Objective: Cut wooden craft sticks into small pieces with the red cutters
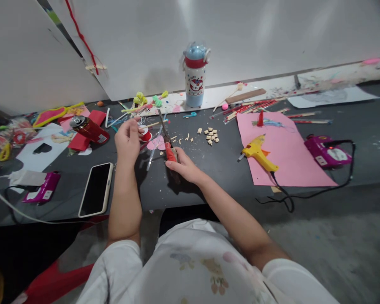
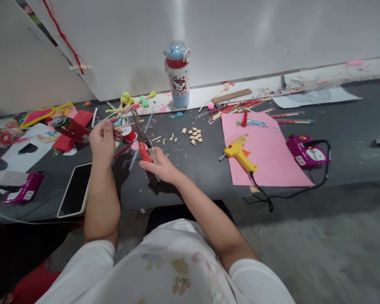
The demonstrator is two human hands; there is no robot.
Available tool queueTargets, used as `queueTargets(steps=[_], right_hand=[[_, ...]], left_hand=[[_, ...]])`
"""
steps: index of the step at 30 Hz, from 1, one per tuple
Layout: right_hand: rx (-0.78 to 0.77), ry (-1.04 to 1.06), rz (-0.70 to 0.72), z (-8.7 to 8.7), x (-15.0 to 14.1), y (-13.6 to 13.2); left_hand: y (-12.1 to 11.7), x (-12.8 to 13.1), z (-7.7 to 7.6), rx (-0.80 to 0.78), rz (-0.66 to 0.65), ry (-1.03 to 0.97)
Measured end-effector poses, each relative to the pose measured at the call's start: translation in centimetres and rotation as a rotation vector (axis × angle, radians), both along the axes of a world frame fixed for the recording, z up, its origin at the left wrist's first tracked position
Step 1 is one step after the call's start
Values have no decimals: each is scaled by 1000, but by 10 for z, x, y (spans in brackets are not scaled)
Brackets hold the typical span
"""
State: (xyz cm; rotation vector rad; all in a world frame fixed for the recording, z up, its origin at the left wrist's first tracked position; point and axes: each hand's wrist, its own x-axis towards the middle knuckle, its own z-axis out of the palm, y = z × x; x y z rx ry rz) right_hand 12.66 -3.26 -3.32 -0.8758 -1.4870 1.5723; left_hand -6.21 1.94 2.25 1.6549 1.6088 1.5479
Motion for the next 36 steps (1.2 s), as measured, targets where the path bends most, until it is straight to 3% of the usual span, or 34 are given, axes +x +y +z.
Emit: queueTargets(steps=[2, 5, 7, 10, 17, 21, 24, 29, 36], right_hand=[[-26, -2, -53, -4, -1, 2], [-35, -20, -109, -8, -2, 5], [-34, -25, -126, -9, -3, 6], [-17, -1, -94, -7, -4, 7], [-47, 35, -18, 6, -3, 1], [-51, 54, -18, 11, -4, -1], [-19, -10, -34, 10, -4, 0], [54, -185, -101, 2, 0, 2], [91, -270, -141, 2, 1, 1]], left_hand=[[0, 1, -2, -220, -172, -70], [-6, 9, -3, -488, -555, -17], [-10, 17, -3, -492, -723, 52], [-13, 26, -4, -481, -851, 135], [-11, 28, -9, -504, -881, 99], [-10, 28, -8, -466, -911, 182], [-9, 31, -8, -445, -915, 229], [-9, 35, -12, -401, -860, 148], [-6, 37, -22, -316, -869, 73]])
